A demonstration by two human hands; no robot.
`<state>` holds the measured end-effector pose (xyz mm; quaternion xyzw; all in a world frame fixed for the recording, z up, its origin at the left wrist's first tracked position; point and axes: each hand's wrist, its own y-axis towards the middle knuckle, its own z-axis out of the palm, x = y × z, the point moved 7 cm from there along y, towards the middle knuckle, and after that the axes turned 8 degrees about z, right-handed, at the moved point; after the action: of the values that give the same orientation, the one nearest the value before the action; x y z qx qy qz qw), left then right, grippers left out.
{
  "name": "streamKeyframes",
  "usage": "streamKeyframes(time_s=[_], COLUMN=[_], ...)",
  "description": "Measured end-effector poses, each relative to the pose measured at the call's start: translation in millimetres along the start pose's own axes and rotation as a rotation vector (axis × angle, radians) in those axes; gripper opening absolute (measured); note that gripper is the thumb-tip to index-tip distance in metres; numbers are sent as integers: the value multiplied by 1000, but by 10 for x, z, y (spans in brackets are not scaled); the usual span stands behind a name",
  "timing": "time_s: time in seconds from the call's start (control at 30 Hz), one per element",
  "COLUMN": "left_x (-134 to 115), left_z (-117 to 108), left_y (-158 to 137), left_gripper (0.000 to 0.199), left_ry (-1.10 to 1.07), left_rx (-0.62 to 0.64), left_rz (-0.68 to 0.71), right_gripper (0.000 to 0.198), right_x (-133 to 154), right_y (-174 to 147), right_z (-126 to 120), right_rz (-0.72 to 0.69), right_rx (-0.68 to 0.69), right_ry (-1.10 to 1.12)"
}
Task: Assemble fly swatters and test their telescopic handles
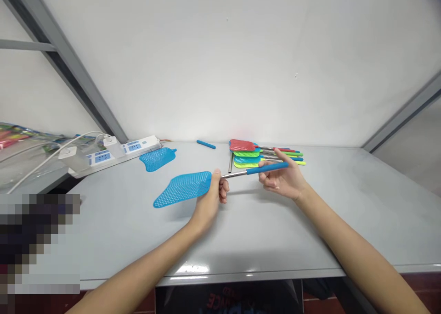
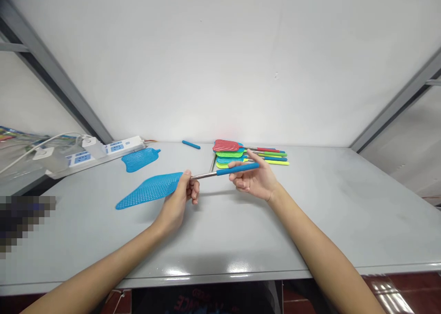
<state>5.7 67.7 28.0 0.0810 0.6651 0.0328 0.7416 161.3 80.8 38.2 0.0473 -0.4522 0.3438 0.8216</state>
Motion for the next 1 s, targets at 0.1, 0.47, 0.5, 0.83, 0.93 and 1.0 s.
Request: streamKeyframes(time_s=[0.1,0.47,0.5,0.83,0.93,1.0], left_x=[-15,-41,-51,-44,-5,8], left_z=[59,92,116,245,240,240], left_y=[-6,-63,-84,-224,-242,-249], left_gripper=[40,39,40,50,52,50], left_ry=[-53,123,171,315,310,341], left_rx=[53,121,151,267,274,286], left_rz=[3,99,105,120,100,98], right_gripper=[52,25,23,21,20,21], right_x=[85,-131,-180,-417,-443,-447], right_y=[-13,116,137,164,166,178], right_z=[21,226,247,509,522,491], right_rz=[-149,-270,-252,-240,-250,-263], right_rx=[-14,-27,-35,24,11,-11], right_ry=[145,-49,-118,-425,-434,-422])
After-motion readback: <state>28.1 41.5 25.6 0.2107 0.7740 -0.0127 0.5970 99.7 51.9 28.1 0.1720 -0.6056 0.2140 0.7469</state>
